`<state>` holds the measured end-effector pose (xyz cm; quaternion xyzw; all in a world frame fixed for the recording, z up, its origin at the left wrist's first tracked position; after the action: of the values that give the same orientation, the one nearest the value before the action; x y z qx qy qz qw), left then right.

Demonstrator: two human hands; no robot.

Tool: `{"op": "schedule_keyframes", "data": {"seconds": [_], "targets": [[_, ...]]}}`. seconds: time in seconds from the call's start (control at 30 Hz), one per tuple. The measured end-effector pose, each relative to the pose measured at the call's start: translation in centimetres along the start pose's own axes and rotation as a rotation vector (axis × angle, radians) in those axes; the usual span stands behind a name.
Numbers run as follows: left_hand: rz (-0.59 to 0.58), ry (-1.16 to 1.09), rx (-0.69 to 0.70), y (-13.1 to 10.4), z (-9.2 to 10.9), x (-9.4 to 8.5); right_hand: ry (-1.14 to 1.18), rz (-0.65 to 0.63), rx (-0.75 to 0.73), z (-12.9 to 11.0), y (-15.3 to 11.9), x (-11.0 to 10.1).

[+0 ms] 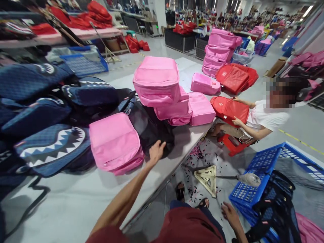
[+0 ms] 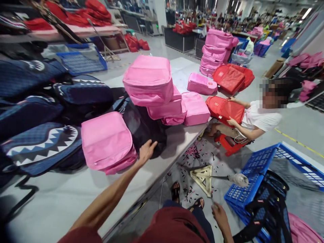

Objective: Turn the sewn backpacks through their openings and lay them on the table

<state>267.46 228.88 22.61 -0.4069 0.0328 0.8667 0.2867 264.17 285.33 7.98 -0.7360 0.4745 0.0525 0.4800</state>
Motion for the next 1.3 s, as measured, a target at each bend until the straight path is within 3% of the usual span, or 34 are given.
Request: {"op": "schedule_keyframes", "data": {"seconds": [0.13,0.2,0.27,0.4,0.5,0.6,0.73,0.9,1.0,1.07,1.13,1.23,1.3], "targets": [[-0.088,-0.34,0.046,-11.6,1.8,3.0,0.043,-0.071,-0.325,-12.9,0.0,2.6],[-0.106,-0.549,0.09,-16.3,4.1,3.8,0.015,-0.122,-0.529,-18.5,-1.3,3.8],[-0.132,-0.741,0.123,-19.6,6.9,3.9,0.078,-0.152,-0.653,-22.5,-3.1,4.2],[-0.111,-0.93,0.22,-21.7,11.2,1.7,0.141,0.044,-0.721,-27.1,-6.5,1.5],[-0.062,-0.82,0.431,-20.9,11.7,-0.4,0.072,0.201,-0.746,-30.1,-8.1,-1.1],[-0.053,-0.601,0.519,-19.2,10.2,-2.2,-0.05,0.226,-0.841,-33.7,-8.7,-2.6],[-0.141,-0.36,0.466,-17.3,8.0,-4.5,-0.357,0.23,-1.01,-38.5,-8.3,-2.8],[-0.038,-0.551,0.309,-17.4,4.6,-6.2,-0.695,0.284,-1.232,-44.1,-6.5,-1.5],[0.026,-0.598,0.206,-18.4,-0.8,-5.3,-0.772,0.381,-1.257,-47.8,-4.8,-0.7],[0.046,-0.558,0.093,-19.1,-5.3,-3.8,-0.759,0.409,-1.232,-49.9,-3.8,-0.1],[0.059,-0.54,-0.051,-19.6,-9.1,-2.0,-0.714,0.399,-1.305,-51.3,-3.7,0.8],[-0.025,-0.33,-0.124,-19.6,-11.8,-0.4,-0.649,0.436,-1.562,-52.1,-5.2,2.5],[-0.053,-0.023,-0.036,-18.9,-11.9,-0.9,-0.666,0.495,-1.633,-52.1,-6.8,3.4]]}}
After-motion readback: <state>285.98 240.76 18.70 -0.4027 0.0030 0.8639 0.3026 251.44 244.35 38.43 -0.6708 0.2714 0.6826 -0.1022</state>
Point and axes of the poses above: each hand's wrist, its own y-axis towards the middle knuckle, its own x-axis out of the palm, z = x × y, the point moved 1 cm from there along y, towards the middle knuckle, and after that the axes turned 15 degrees about -y, right-handed, at the moved point
